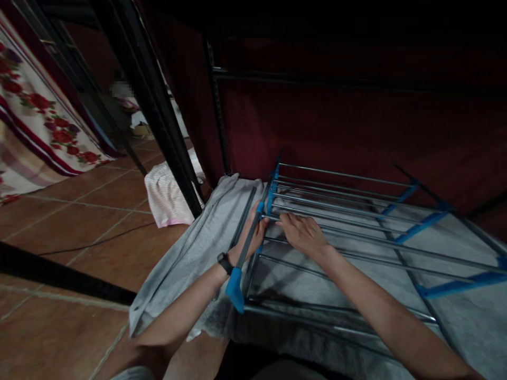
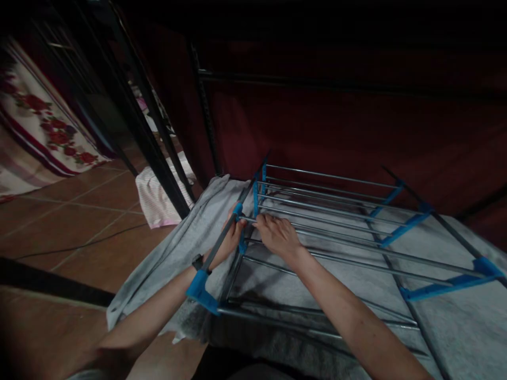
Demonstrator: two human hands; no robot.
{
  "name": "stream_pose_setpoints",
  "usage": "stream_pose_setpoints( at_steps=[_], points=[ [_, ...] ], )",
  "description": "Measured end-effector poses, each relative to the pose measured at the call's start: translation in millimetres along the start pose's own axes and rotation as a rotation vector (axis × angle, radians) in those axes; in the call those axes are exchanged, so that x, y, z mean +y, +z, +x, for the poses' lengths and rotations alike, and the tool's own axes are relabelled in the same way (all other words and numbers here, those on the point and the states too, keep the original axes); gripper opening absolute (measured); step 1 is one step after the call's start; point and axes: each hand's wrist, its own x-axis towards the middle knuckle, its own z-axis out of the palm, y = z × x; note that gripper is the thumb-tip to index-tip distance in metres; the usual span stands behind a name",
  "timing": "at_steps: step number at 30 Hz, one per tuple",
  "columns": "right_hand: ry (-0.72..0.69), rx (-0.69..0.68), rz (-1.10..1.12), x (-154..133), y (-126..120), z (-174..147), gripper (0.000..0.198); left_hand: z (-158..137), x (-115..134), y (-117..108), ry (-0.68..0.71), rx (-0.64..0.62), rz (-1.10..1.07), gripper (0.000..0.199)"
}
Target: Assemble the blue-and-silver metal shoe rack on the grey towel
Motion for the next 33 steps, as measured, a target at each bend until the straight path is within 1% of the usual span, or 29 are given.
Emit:
stream_pose_setpoints(
  at_steps=[3,5,11,15,18,21,26,30,33],
  points=[
    [-0.012,-0.002,-0.036,0.3,1.7,0.0,0.043,0.6,-3.5,2.4,0.134,-0.020,0.093,0.026],
    [-0.015,0.005,-0.055,0.5,2.7,0.0,0.044,1.1,-4.1,3.1,0.159,-0.024,0.095,0.026],
    [-0.025,0.004,-0.060,1.7,3.8,1.4,0.042,1.3,2.2,4.7,0.176,-0.040,0.060,0.032],
    [-0.022,0.001,-0.056,2.7,3.5,2.7,0.041,1.7,8.0,5.7,0.156,-0.008,0.036,0.035],
    [-0.029,0.008,-0.047,4.0,4.6,2.5,0.041,1.8,7.8,6.0,0.151,-0.007,0.030,0.036],
    [-0.041,0.043,-0.046,4.8,8.9,0.9,0.042,1.7,5.7,5.2,0.176,-0.025,0.059,0.037],
    [-0.029,0.159,-0.041,3.1,16.9,-1.1,0.042,2.3,7.8,3.6,0.208,-0.052,0.112,0.038],
    [-0.091,0.209,-0.051,4.7,15.3,-6.2,0.038,2.8,11.2,3.5,0.261,-0.078,0.138,0.036],
    [-0.061,0.237,-0.070,13.1,13.2,-18.7,0.037,1.9,13.7,3.6,0.264,-0.078,0.163,0.032]
  ],
)
